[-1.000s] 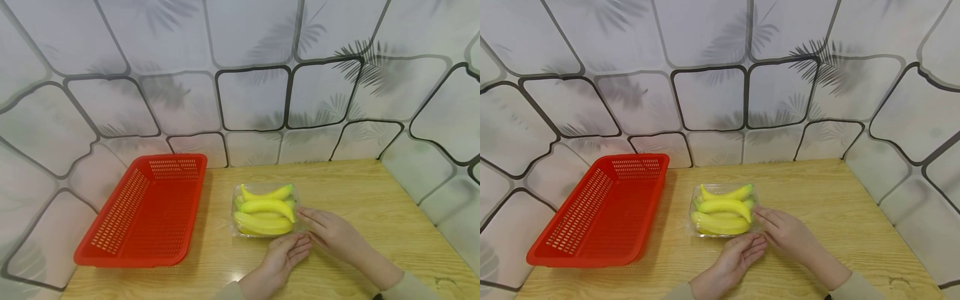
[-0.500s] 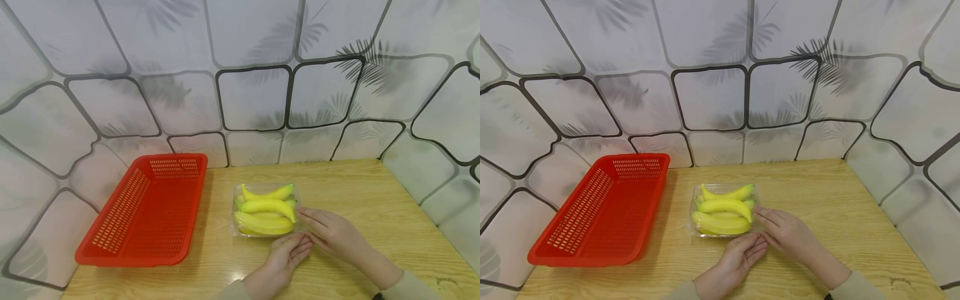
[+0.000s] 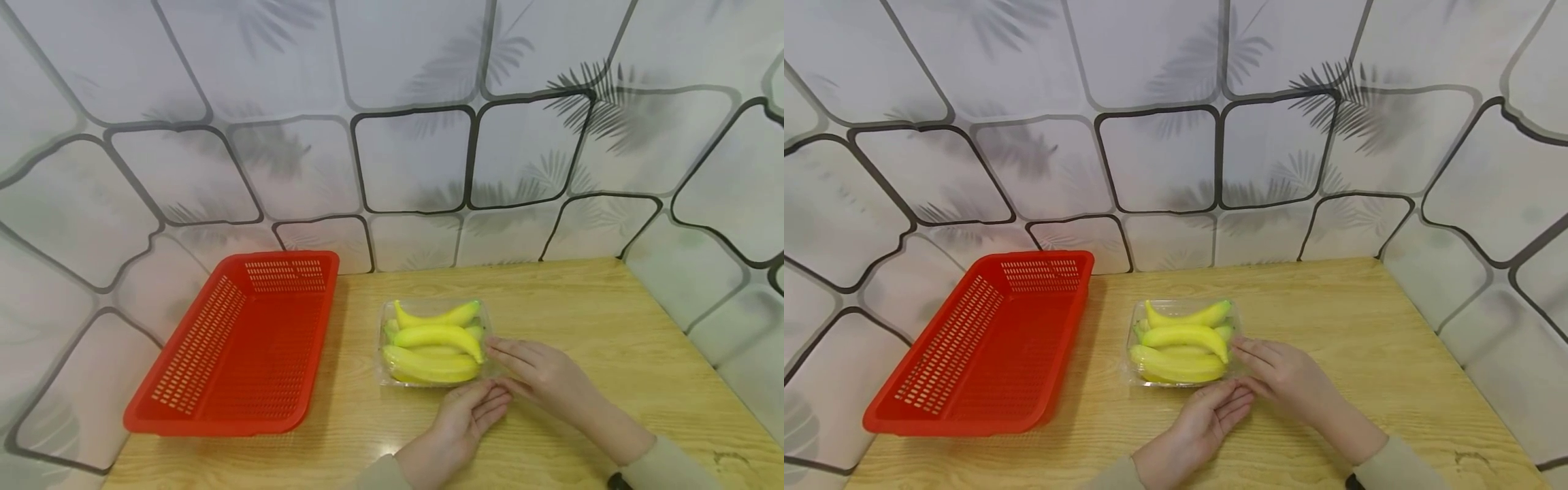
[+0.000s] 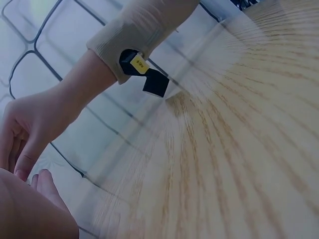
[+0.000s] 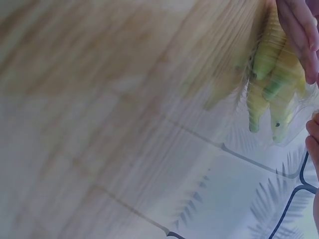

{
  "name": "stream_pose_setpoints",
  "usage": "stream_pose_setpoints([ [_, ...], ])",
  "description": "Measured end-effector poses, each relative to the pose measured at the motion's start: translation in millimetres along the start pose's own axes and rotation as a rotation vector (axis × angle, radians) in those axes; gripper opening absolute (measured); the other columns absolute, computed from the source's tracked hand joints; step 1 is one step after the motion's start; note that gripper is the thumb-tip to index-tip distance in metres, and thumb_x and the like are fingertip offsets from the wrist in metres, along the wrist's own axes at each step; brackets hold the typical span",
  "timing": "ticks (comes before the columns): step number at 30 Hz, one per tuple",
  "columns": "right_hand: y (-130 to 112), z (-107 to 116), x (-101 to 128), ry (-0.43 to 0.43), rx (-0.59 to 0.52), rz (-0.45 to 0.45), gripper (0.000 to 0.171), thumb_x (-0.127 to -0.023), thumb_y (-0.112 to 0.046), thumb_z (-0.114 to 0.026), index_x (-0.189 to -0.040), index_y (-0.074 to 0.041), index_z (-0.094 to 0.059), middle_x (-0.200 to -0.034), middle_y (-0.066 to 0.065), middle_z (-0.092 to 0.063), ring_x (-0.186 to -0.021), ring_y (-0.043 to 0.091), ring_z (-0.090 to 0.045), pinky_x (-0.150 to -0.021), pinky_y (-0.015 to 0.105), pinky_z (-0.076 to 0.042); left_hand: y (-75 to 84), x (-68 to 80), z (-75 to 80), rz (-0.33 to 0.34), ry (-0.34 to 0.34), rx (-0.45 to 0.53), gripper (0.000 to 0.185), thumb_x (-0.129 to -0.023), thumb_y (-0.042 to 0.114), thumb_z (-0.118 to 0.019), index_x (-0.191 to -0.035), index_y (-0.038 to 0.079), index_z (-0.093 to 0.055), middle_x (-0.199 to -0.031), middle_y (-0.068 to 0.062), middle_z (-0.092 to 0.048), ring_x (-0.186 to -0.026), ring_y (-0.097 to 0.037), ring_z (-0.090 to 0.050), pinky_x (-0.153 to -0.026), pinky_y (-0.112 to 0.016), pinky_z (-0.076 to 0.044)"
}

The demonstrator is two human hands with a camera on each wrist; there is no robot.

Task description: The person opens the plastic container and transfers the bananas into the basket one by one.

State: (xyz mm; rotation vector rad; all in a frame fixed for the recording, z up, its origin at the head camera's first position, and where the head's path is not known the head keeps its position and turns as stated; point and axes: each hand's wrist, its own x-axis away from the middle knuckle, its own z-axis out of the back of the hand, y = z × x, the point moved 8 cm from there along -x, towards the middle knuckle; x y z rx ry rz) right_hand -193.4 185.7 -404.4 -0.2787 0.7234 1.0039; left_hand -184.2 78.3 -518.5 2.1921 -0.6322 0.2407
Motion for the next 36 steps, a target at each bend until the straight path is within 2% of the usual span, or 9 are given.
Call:
stream_pose_setpoints([
  [8,4.3,-1.4,2.4,-0.009,-0.004,-0.011,0.058,-0.115,-0.042,-0.037,-0.119,-0.002,-0.079,-0.123,0.012,-0.079,-0.103,0.022,-0.078,-0.084,0.033,-0.063,1.0,-0.5,-0.6,0.003,0.006,-0.006,0.033,-0.109,0.013,-0.058,-0.133,-0.009,-0.063,-0.122,-0.014,-0.075,-0.124,-0.026,-0.072,-0.109,-0.032,-0.058],
  [18,4.3,-0.8,2.0,0.014,-0.006,0.011,0.055,-0.115,-0.04,-0.04,-0.117,-0.002,-0.08,-0.121,0.011,-0.08,-0.1,0.021,-0.079,-0.082,0.033,-0.063,-0.1,-1.1,-1.3,-0.013,0.025,-0.009,0.03,-0.108,0.011,-0.059,-0.132,-0.006,-0.066,-0.117,-0.01,-0.078,-0.117,-0.021,-0.074,-0.108,-0.032,-0.059],
  [26,0.0,-2.4,1.0,0.028,0.07,0.086,0.054,-0.117,-0.03,-0.034,-0.115,-0.001,-0.08,-0.119,0.011,-0.08,-0.097,0.02,-0.077,-0.081,0.032,-0.063,1.3,-1.0,-0.7,-0.022,0.031,-0.017,0.03,-0.107,0.009,-0.059,-0.131,-0.007,-0.067,-0.112,-0.006,-0.08,-0.113,-0.019,-0.075,-0.104,-0.029,-0.06],
  [36,-1.7,-1.5,-0.9,0.043,0.109,0.111,0.053,-0.118,-0.021,-0.032,-0.111,-0.001,-0.08,-0.116,0.01,-0.081,-0.095,0.019,-0.077,-0.08,0.031,-0.063,1.0,-1.9,-1.5,-0.024,0.016,-0.023,0.031,-0.108,0.012,-0.059,-0.132,-0.007,-0.064,-0.118,-0.01,-0.077,-0.118,-0.021,-0.074,-0.106,-0.029,-0.059],
])
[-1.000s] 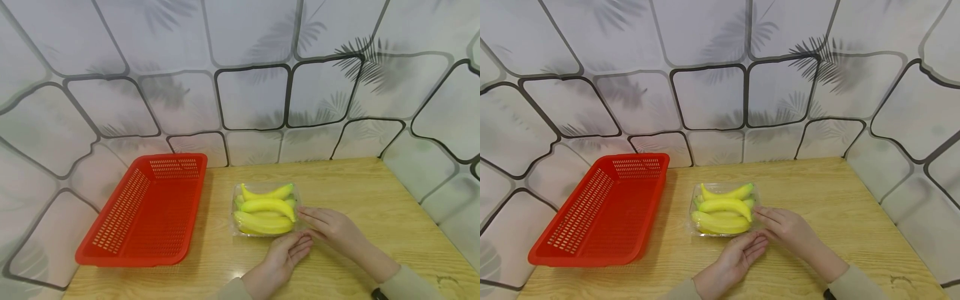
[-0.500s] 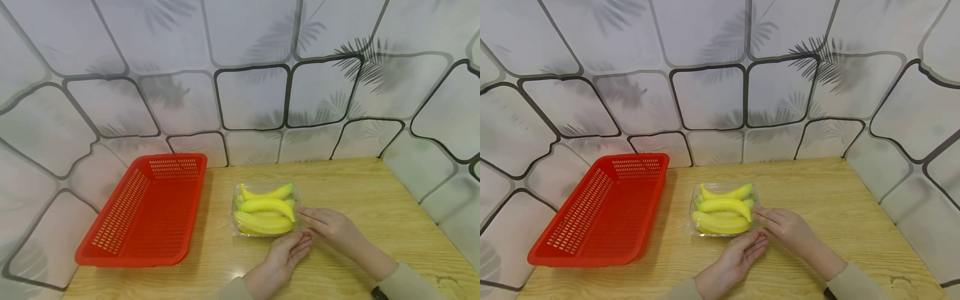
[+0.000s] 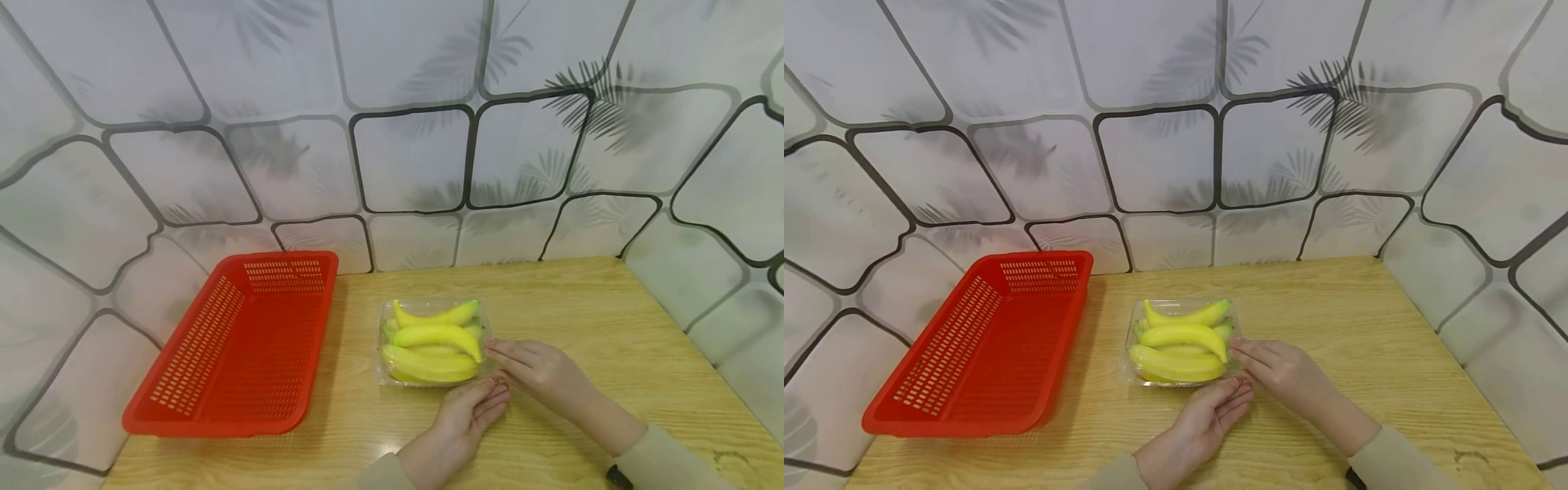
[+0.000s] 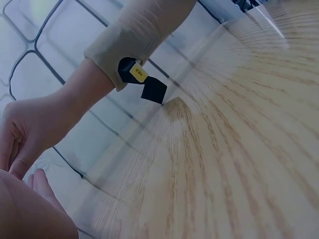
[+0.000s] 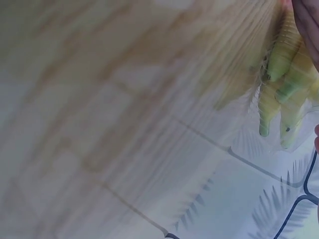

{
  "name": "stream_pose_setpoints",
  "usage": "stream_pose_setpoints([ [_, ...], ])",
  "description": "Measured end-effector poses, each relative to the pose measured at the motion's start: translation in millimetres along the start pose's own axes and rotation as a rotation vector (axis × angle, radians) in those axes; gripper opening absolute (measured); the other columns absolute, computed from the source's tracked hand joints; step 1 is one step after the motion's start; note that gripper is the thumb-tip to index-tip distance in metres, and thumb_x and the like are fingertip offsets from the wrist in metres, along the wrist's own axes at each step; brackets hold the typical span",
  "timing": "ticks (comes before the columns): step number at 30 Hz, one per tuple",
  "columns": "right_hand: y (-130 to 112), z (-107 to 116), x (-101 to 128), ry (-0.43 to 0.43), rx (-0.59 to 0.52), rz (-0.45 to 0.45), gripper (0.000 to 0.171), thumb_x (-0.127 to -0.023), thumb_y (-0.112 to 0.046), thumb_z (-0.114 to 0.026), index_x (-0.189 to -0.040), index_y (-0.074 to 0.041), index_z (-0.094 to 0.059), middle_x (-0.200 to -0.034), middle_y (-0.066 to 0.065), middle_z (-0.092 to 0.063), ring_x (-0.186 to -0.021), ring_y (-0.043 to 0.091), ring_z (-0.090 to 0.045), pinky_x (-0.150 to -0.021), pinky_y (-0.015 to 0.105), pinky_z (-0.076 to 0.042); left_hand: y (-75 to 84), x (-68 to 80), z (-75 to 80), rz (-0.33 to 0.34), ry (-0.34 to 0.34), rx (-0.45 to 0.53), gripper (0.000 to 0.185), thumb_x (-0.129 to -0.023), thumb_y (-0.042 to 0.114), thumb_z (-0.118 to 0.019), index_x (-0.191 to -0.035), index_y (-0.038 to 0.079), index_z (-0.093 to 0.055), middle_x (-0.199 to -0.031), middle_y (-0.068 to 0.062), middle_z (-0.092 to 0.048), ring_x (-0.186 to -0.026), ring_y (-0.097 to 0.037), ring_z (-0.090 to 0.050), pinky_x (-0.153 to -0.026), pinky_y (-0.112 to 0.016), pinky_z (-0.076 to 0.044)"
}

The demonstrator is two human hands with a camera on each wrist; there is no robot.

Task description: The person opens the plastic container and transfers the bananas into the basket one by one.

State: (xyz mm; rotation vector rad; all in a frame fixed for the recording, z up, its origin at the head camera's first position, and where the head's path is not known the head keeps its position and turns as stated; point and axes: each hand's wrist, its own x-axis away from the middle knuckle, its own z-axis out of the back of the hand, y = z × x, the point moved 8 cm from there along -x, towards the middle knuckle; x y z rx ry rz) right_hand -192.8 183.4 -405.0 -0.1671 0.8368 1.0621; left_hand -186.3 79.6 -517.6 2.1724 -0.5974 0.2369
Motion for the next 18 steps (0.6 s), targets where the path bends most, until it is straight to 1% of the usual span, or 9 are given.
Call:
stream_pose_setpoints([
  [3,-0.8,0.2,-0.2,-0.001,0.002,0.005,0.051,-0.118,-0.022,-0.033,-0.114,-0.001,-0.079,-0.117,0.01,-0.081,-0.095,0.019,-0.077,-0.08,0.031,-0.063,-0.3,0.1,0.4,0.009,0.001,0.0,0.03,-0.108,0.011,-0.059,-0.132,-0.006,-0.065,-0.119,-0.01,-0.077,-0.117,-0.02,-0.074,-0.106,-0.029,-0.059],
  [10,-2.7,-0.4,0.7,0.038,-0.036,0.046,0.047,-0.116,-0.032,-0.045,-0.117,0.003,-0.077,-0.12,0.015,-0.079,-0.099,0.023,-0.077,-0.081,0.035,-0.064,-0.2,1.4,1.4,0.002,0.035,-0.005,0.027,-0.107,0.008,-0.06,-0.127,-0.008,-0.066,-0.117,-0.013,-0.077,-0.109,-0.018,-0.076,-0.103,-0.028,-0.06],
  [14,-0.8,-3.1,1.7,0.041,-0.062,0.048,0.048,-0.115,-0.034,-0.046,-0.123,0.003,-0.075,-0.127,0.015,-0.077,-0.107,0.025,-0.076,-0.089,0.036,-0.061,-0.4,1.9,2.4,-0.01,0.05,-0.009,0.026,-0.106,0.007,-0.06,-0.125,-0.009,-0.067,-0.114,-0.013,-0.078,-0.107,-0.017,-0.076,-0.101,-0.028,-0.061],
  [18,-0.3,-5.4,1.1,0.016,-0.082,0.059,0.048,-0.115,-0.035,-0.044,-0.129,0.002,-0.073,-0.133,0.016,-0.074,-0.113,0.027,-0.075,-0.1,0.035,-0.059,-1.6,0.3,2.9,-0.025,0.051,-0.005,0.026,-0.106,0.007,-0.06,-0.125,-0.009,-0.067,-0.111,-0.012,-0.079,-0.104,-0.015,-0.076,-0.099,-0.027,-0.062],
])
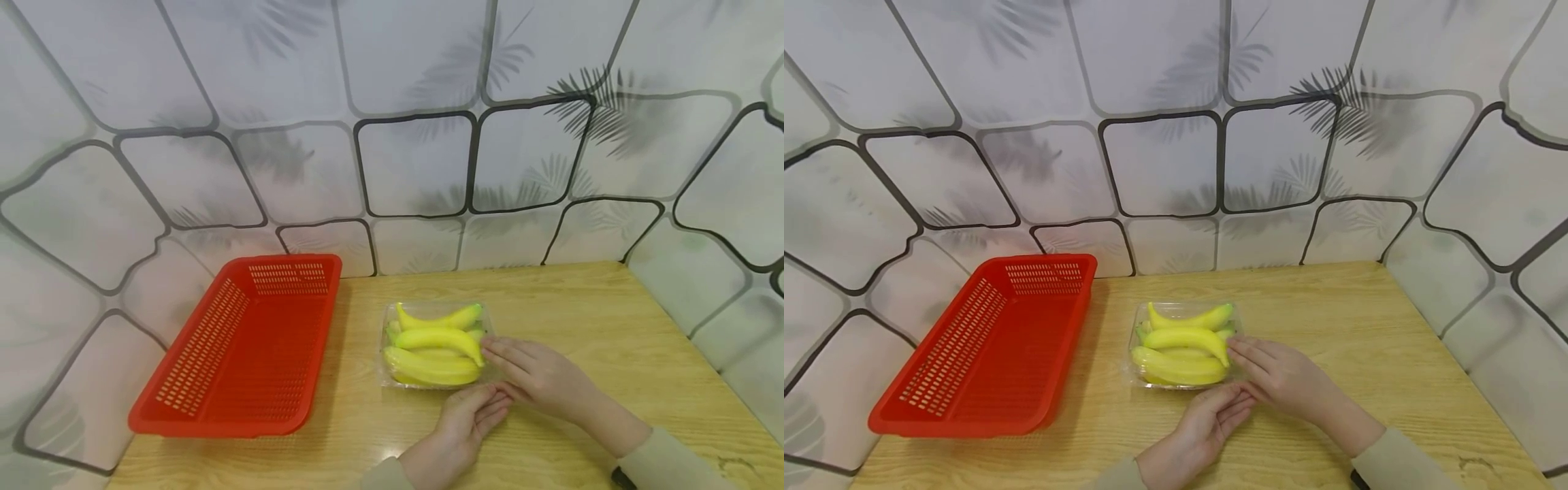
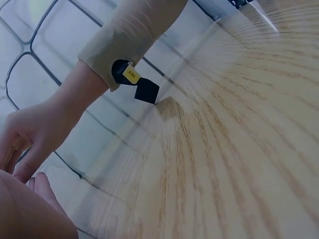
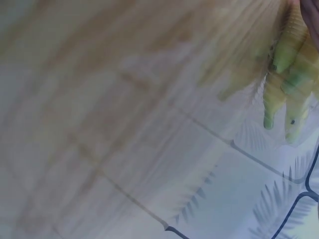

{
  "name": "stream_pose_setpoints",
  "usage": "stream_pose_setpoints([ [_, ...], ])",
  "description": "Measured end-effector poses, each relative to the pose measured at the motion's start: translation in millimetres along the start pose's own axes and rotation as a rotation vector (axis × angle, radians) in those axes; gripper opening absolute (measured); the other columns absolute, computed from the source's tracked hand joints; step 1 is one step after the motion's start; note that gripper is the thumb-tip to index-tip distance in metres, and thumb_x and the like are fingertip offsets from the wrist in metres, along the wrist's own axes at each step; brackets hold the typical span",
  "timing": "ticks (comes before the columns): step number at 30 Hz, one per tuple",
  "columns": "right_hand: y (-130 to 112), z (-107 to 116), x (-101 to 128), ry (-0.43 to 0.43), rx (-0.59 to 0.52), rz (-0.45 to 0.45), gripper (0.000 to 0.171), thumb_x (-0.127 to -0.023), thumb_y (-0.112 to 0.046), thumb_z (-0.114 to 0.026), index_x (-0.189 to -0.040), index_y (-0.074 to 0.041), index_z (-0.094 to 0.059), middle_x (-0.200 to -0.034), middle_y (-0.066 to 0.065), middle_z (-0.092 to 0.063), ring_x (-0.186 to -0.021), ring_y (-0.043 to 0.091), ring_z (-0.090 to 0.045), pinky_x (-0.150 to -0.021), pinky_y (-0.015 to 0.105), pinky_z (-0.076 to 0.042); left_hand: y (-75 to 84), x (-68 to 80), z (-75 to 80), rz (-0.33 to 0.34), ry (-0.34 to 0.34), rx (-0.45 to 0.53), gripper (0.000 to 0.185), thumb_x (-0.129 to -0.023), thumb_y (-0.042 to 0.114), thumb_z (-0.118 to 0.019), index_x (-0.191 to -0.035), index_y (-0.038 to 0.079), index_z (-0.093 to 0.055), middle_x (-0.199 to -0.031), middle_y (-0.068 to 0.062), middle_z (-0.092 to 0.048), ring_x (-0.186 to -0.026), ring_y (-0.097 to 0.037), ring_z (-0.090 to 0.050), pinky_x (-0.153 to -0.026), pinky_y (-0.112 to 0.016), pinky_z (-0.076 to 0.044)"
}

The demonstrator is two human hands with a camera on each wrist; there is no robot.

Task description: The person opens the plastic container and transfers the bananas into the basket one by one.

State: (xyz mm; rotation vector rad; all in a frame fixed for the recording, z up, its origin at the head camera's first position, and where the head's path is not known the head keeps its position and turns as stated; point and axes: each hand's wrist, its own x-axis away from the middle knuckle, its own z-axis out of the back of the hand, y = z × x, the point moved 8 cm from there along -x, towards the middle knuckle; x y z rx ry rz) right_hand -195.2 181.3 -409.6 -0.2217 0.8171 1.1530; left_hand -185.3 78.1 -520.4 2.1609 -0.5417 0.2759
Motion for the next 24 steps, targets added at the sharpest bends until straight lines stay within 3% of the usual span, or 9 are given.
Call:
stream_pose_setpoints([
  [9,-2.1,-1.8,-1.7,-0.066,0.009,0.01,0.049,-0.116,-0.033,-0.042,-0.127,0.003,-0.074,-0.131,0.016,-0.075,-0.115,0.026,-0.075,-0.111,0.029,-0.054,-0.8,0.7,-0.9,0.002,0.0,0.028,0.031,-0.109,0.011,-0.057,-0.131,-0.009,-0.064,-0.117,-0.012,-0.078,-0.109,-0.016,-0.075,-0.104,-0.03,-0.061],
  [16,-4.2,-0.7,-4.4,-0.031,0.037,0.052,0.047,-0.116,-0.03,-0.043,-0.122,0.004,-0.075,-0.127,0.016,-0.077,-0.11,0.025,-0.076,-0.093,0.034,-0.062,-0.3,0.3,0.3,-0.004,0.001,0.021,0.032,-0.108,0.01,-0.058,-0.132,-0.01,-0.063,-0.113,-0.01,-0.078,-0.104,-0.013,-0.076,-0.1,-0.027,-0.062],
  [24,-5.6,-2.0,-4.5,-0.008,0.066,0.095,0.045,-0.115,-0.026,-0.042,-0.121,0.004,-0.075,-0.125,0.016,-0.078,-0.108,0.024,-0.077,-0.087,0.035,-0.063,1.4,0.5,0.9,-0.009,-0.025,-0.016,0.034,-0.109,0.013,-0.058,-0.133,-0.01,-0.063,-0.118,-0.013,-0.077,-0.109,-0.016,-0.075,-0.103,-0.028,-0.061],
])
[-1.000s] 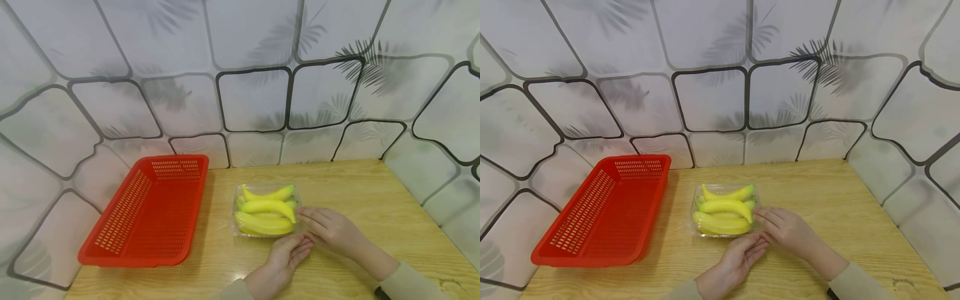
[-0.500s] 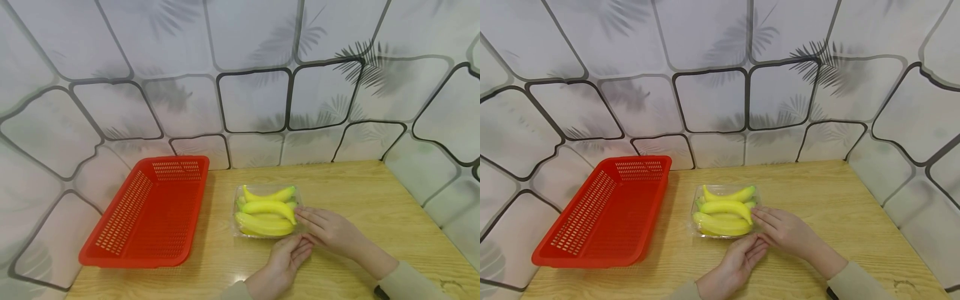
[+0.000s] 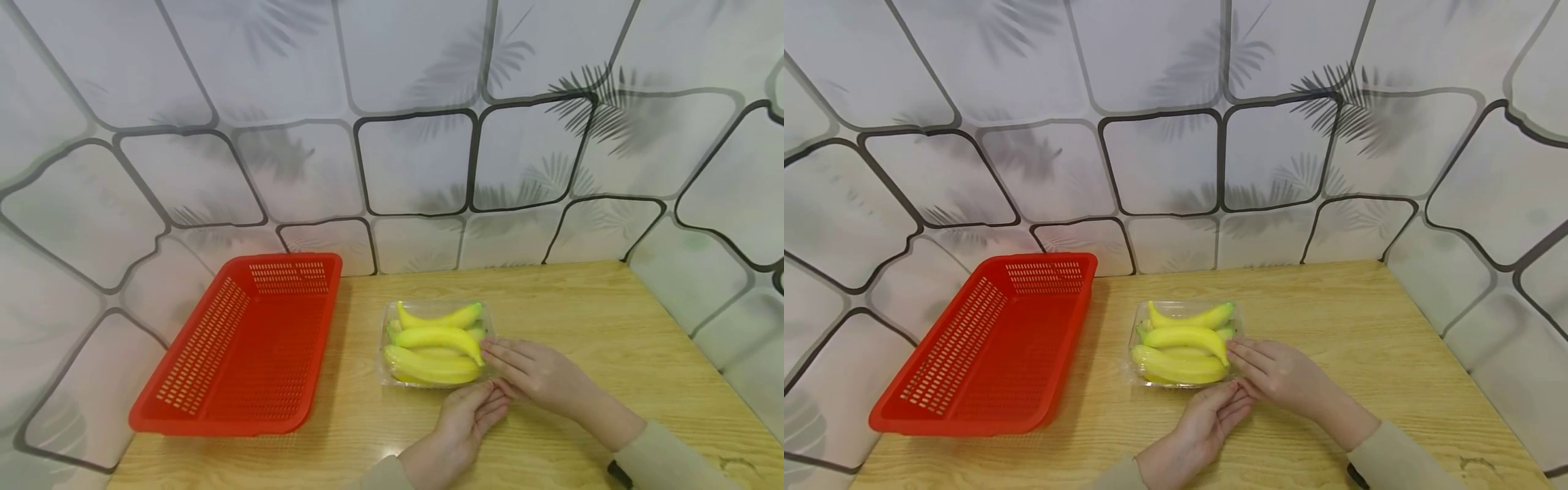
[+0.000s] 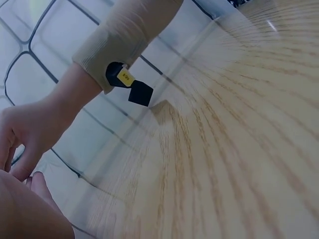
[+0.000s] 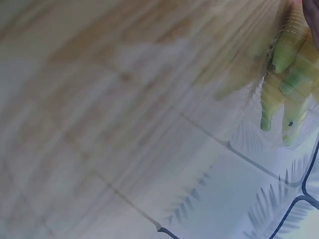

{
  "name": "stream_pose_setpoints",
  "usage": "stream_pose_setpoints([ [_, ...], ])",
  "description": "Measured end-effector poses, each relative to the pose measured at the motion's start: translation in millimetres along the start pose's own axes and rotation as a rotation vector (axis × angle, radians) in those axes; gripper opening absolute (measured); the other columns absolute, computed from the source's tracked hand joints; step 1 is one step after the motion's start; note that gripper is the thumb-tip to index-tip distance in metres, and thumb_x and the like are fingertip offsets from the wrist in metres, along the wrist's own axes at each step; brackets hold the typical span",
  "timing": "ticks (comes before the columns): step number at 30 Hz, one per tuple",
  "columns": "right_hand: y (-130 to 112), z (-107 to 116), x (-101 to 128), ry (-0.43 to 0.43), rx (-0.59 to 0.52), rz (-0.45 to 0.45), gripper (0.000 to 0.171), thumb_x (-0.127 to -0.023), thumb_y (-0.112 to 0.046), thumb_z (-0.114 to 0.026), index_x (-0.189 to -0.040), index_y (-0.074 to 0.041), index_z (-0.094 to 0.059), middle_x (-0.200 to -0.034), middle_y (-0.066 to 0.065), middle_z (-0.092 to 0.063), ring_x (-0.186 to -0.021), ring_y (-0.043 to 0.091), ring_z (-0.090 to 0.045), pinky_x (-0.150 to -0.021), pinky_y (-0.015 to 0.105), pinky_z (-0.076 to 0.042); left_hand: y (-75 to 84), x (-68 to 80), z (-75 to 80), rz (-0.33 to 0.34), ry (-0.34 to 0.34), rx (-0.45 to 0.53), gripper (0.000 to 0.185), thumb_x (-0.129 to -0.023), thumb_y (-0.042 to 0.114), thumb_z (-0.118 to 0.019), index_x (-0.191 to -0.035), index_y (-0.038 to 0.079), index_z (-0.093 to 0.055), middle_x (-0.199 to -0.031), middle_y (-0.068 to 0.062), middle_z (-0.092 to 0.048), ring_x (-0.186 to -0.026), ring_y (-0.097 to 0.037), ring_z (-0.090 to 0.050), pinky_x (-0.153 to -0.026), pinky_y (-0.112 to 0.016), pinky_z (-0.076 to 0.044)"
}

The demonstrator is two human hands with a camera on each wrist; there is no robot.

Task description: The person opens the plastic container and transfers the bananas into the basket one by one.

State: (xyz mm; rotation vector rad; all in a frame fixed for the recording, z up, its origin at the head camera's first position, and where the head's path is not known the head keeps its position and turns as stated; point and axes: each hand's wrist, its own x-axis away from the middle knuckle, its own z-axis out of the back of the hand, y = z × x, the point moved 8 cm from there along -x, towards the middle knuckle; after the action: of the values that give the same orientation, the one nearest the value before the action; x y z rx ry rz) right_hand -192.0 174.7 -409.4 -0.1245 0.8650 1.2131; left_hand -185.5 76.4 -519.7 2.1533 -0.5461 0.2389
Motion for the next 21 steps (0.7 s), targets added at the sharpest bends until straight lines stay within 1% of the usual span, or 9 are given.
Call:
stream_pose_setpoints([
  [7,2,1,-4,0.026,-0.011,0.034,0.043,-0.113,-0.023,-0.044,-0.115,0.004,-0.078,-0.117,0.015,-0.08,-0.1,0.023,-0.079,-0.082,0.034,-0.065,0.5,-0.2,0.8,-0.009,0.0,-0.019,0.032,-0.108,0.012,-0.058,-0.13,-0.009,-0.065,-0.113,-0.011,-0.079,-0.107,-0.016,-0.076,-0.101,-0.028,-0.061],
  [13,10,6,-13,0.016,-0.053,0.017,0.045,-0.115,-0.02,-0.041,-0.109,0.0,-0.081,-0.109,0.01,-0.083,-0.094,0.018,-0.08,-0.078,0.031,-0.065,-1.1,-1.8,1.0,-0.007,0.003,-0.016,0.032,-0.108,0.011,-0.058,-0.13,-0.011,-0.064,-0.119,-0.016,-0.078,-0.115,-0.023,-0.075,-0.106,-0.033,-0.06],
  [16,12,7,-15,0.003,-0.077,0.001,0.046,-0.115,-0.026,-0.043,-0.108,-0.002,-0.082,-0.109,0.008,-0.083,-0.093,0.017,-0.08,-0.077,0.031,-0.065,-0.6,-1.7,0.5,-0.007,-0.002,-0.017,0.033,-0.109,0.012,-0.057,-0.132,-0.011,-0.064,-0.12,-0.016,-0.078,-0.116,-0.023,-0.075,-0.106,-0.033,-0.06],
  [21,13,5,-12,-0.031,-0.117,-0.021,0.052,-0.112,-0.042,-0.048,-0.111,-0.002,-0.081,-0.114,0.011,-0.082,-0.097,0.02,-0.079,-0.079,0.035,-0.065,1.6,-0.4,0.7,-0.007,-0.003,-0.02,0.031,-0.109,0.011,-0.057,-0.131,-0.009,-0.065,-0.113,-0.01,-0.079,-0.109,-0.017,-0.076,-0.101,-0.028,-0.061],
])
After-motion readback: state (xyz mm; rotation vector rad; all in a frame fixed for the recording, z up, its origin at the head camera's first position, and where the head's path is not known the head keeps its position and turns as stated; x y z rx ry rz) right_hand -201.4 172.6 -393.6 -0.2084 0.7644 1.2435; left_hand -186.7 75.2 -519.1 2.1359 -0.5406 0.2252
